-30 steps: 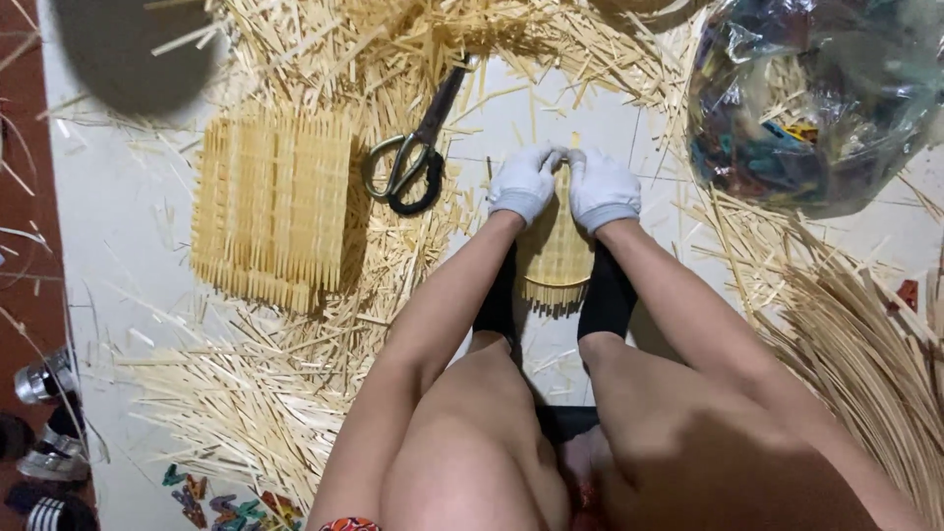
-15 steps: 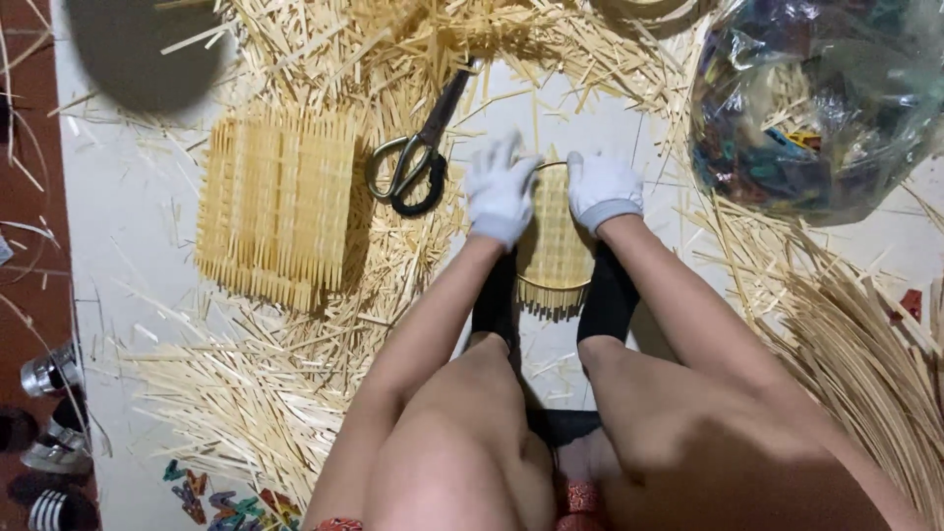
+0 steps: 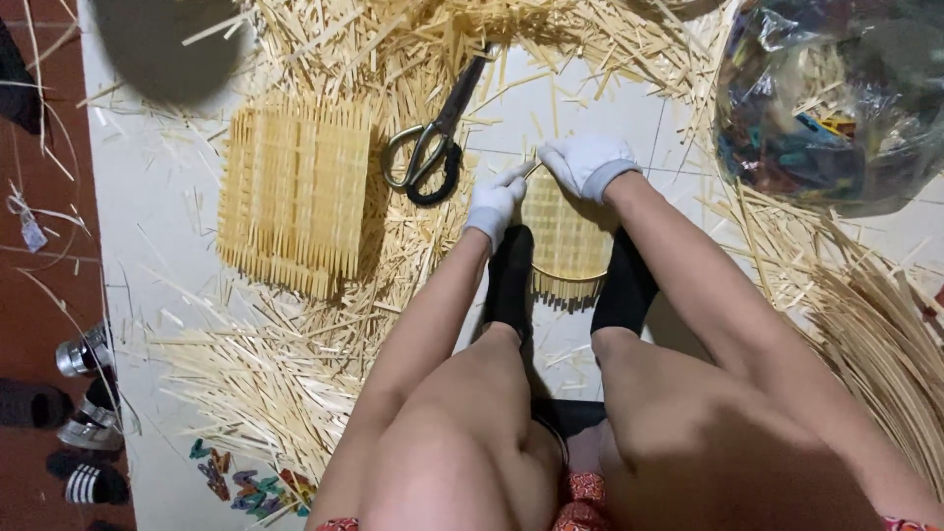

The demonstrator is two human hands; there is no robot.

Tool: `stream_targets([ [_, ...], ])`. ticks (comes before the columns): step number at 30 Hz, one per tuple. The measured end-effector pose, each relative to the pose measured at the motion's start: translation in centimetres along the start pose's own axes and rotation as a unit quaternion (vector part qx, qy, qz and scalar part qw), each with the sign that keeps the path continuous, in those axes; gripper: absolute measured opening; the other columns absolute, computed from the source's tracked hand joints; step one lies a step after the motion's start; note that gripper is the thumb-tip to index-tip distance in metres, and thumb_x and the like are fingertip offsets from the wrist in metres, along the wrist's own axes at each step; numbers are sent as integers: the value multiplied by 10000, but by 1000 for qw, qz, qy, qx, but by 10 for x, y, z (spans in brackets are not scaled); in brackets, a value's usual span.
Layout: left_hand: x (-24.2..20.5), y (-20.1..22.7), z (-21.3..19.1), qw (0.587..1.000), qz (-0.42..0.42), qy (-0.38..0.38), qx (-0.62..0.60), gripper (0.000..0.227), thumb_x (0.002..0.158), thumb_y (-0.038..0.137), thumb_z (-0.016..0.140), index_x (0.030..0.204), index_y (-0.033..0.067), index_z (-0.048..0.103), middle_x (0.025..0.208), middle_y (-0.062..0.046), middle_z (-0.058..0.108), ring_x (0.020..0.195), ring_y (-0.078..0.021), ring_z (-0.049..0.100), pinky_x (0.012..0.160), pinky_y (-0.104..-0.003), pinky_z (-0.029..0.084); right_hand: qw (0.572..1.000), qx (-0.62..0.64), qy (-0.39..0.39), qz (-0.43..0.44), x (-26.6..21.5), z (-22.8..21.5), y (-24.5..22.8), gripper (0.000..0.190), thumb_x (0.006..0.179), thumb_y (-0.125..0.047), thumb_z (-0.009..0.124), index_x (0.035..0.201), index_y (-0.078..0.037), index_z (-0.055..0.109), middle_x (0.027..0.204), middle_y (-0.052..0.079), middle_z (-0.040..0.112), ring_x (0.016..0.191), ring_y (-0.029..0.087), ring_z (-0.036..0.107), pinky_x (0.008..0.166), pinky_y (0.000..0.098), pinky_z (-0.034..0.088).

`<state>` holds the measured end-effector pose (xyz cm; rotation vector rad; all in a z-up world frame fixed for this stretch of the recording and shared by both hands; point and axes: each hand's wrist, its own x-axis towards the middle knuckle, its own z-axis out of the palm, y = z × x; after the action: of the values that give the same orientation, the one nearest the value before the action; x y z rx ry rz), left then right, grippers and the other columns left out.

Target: The recorder is assembling and weaving bamboo components to create a small basket or furniture item, using hands and a large blade.

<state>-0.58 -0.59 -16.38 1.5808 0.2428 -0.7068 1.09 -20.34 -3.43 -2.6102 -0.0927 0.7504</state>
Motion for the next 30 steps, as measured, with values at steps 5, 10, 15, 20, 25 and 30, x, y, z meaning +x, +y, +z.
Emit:
stream_targets([
  [5,-45,52,-8,988,57,110,88,398,879,162,729,1269,92,704,1075,-79,723,988,-182,663,872,-321,526,994,-40,101,-12,-10,-3,-15,447,999,-478,405,1110,-176,716,994,195,727,949,427,676,835,558,503],
  [10,-112,27,11,942,172,73,278,210,991,218,693,1110,57,756,1062,-146,744,1000,-255,701,886,-384,566,959,-130,230,-108,-9,8,-47,308,874,-368,542,929,-160,762,896,123,719,905,342,691,829,528,498],
  [15,-145,-13,50,869,-418,-240,-109,299,932,272,679,1149,69,651,976,-163,705,863,-355,705,775,-544,602,973,-126,55,-185,4,14,-61,523,1014,-476,467,790,-106,762,824,141,726,814,344,706,784,500,526],
  [20,-129,-33,62,878,-428,-154,-150,442,936,345,684,1157,-36,642,947,-199,740,819,-357,743,793,-537,616,977,-144,-10,-157,17,14,-57,556,1024,-452,411,779,-109,774,802,172,740,758,383,712,752,533,538],
  [25,-116,-37,54,934,-296,-75,187,466,911,429,742,1003,-27,725,902,-158,741,775,-299,684,690,-469,544,991,-103,7,-84,17,6,-42,569,1017,-447,379,851,-87,787,864,214,741,803,415,712,792,541,539],
  [30,-83,-24,30,964,-45,11,263,498,922,463,625,873,-17,752,802,-234,736,766,-338,749,765,-440,558,969,17,163,187,0,-9,9,655,1054,-499,286,1027,-45,758,1034,264,716,944,462,680,857,592,492],
])
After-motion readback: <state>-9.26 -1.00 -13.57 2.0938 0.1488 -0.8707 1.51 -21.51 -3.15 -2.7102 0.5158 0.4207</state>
